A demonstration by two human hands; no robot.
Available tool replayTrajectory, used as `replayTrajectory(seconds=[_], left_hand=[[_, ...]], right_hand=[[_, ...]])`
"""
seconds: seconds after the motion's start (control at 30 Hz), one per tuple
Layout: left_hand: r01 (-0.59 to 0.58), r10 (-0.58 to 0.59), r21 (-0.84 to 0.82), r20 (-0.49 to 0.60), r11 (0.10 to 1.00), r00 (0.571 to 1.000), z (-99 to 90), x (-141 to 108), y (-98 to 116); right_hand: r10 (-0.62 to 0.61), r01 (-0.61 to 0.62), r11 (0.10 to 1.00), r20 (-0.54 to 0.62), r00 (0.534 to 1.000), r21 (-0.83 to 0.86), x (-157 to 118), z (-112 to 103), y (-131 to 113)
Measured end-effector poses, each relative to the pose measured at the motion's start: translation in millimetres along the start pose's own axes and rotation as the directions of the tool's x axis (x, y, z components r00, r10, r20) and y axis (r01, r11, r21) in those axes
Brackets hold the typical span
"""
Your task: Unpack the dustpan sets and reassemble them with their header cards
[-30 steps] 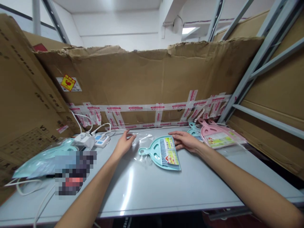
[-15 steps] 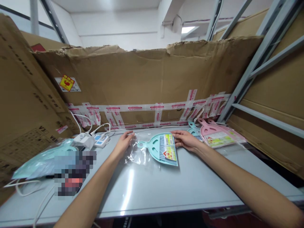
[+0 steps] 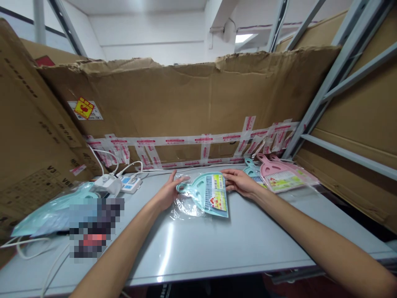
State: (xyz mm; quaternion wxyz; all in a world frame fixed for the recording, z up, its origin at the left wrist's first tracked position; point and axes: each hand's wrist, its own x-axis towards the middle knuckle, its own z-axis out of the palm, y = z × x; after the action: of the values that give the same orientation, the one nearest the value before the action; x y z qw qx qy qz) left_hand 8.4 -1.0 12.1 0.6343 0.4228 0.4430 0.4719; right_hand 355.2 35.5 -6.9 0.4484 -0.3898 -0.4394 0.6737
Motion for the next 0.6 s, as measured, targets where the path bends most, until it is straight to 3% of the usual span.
replayTrajectory(seconds=[0.17,0.4,0.6], left_hand=[[0.036,-0.036,0.006,0.012,0.999,0.999,-1.2,-0.3,5.3],[0.204,-0.2,-0.002,0.194,0.979,0.96,-2.5,-8.7,8.7],[0.178,-0.168,-0.075,0.13,0.981,0.977,3.2,-4.7,3.1]], right_hand=[[-0.002,0.003,1.0,-0.026,1.0,0.019,0.0,1.2,-1.9],[-0.02,0.02,0.999,-0.025,1.0,0.025,1.1,3.4,-0.3],[-0.17,0.17,0.985,0.021,0.985,0.028,-7.9,11.4,-6.3]])
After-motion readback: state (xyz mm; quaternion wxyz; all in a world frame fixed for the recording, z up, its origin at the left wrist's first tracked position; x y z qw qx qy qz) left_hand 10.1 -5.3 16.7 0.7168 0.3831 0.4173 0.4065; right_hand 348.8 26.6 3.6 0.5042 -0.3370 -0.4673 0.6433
